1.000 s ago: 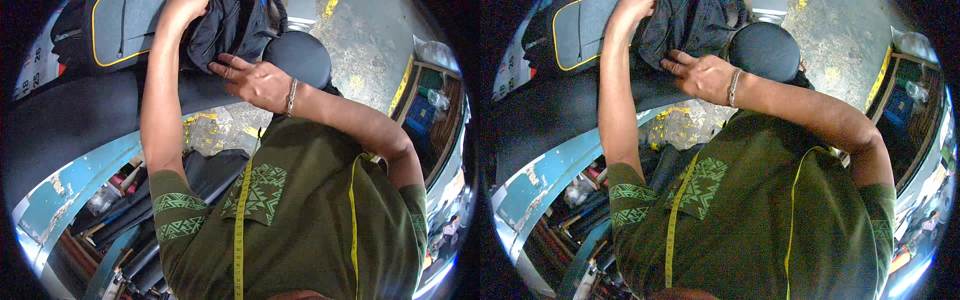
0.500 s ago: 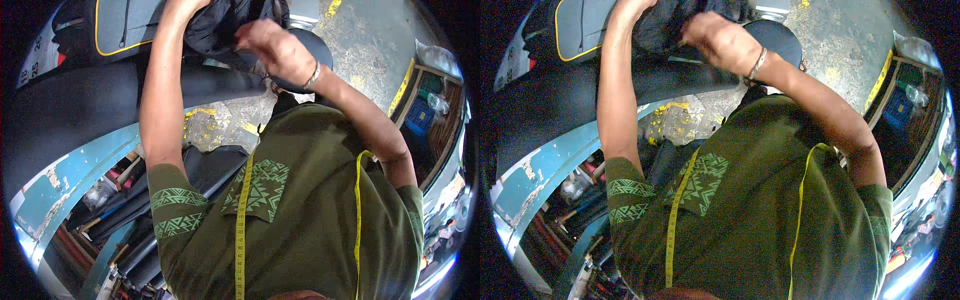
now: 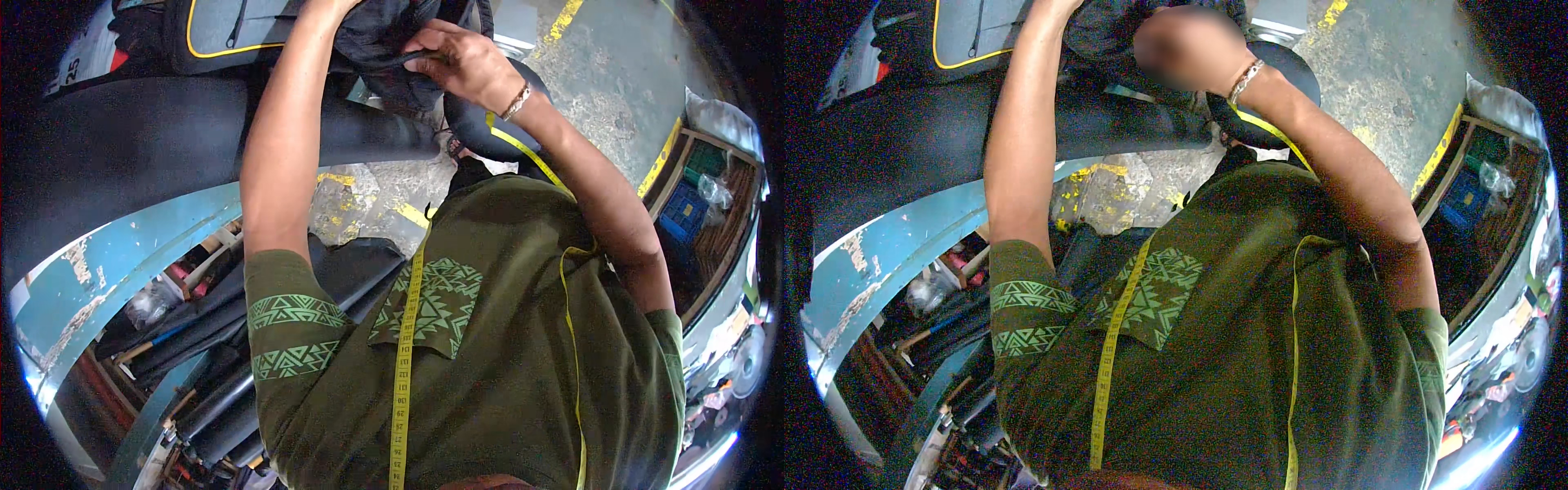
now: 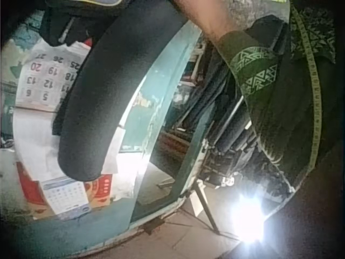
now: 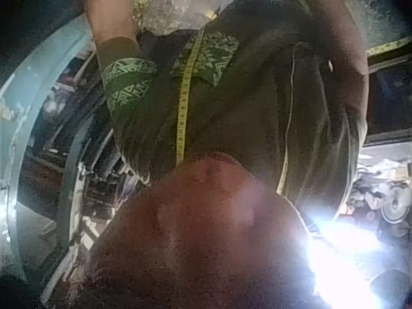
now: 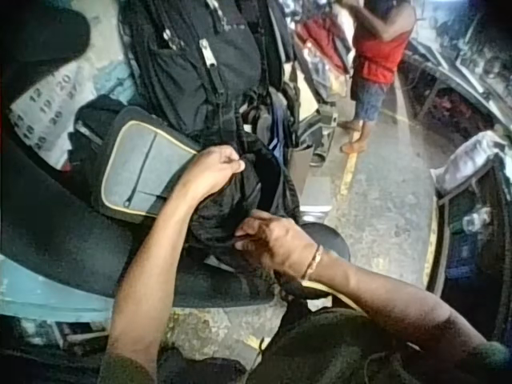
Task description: The recorder is measuring fabric pieces with a tape measure, marking them with a pencil, and cutting them using a ruler and a utility knife.
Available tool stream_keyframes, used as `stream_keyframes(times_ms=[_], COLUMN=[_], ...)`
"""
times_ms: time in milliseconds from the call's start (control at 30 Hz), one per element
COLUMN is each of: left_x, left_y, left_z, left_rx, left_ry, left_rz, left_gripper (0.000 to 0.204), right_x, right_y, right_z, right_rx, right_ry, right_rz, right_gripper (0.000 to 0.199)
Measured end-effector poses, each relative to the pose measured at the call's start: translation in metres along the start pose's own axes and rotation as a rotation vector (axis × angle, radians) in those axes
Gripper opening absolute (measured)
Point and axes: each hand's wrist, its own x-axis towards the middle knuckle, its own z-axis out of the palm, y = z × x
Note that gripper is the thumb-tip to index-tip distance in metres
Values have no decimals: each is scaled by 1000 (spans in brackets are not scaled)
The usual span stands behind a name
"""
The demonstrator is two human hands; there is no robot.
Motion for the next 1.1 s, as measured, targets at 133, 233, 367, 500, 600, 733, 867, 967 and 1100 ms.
stream_keyframes(times_ms=[133, 233, 367, 500, 600, 733, 867, 967, 1100], left_x=[0, -3, -15, -26, -34, -48, -61, -68, -73], left_y=[-3, -2, -4, -14, -20, -17, -1, 9, 5], left_z=[-1, -2, 5, 16, 22, 29, 27, 17, 11], left_rx=[9, -26, 9, 199, 219, 64, -157, -74, 174], left_ry=[14, -11, 53, 85, 114, 183, 53, 131, 185], left_rz=[56, 37, 99, 84, 70, -31, -137, -36, 25], left_gripper=[27, 27, 27, 26, 26, 23, 15, 15, 20], right_x=[-2, -2, -4, -9, -8, 5, 28, 47, 25], right_y=[2, -1, 0, 1, -5, -11, 5, 36, 77], right_z=[0, 1, 5, 9, 7, -8, -15, 8, 34], right_rx=[45, 56, 96, 40, 10, 228, 781, 380, 175], right_ry=[-23, -35, -75, -109, -131, -66, 179, 104, 5], right_rz=[63, 83, 40, 34, 83, 363, 509, 459, 417], right_gripper=[21, 22, 24, 28, 30, 32, 37, 35, 37])
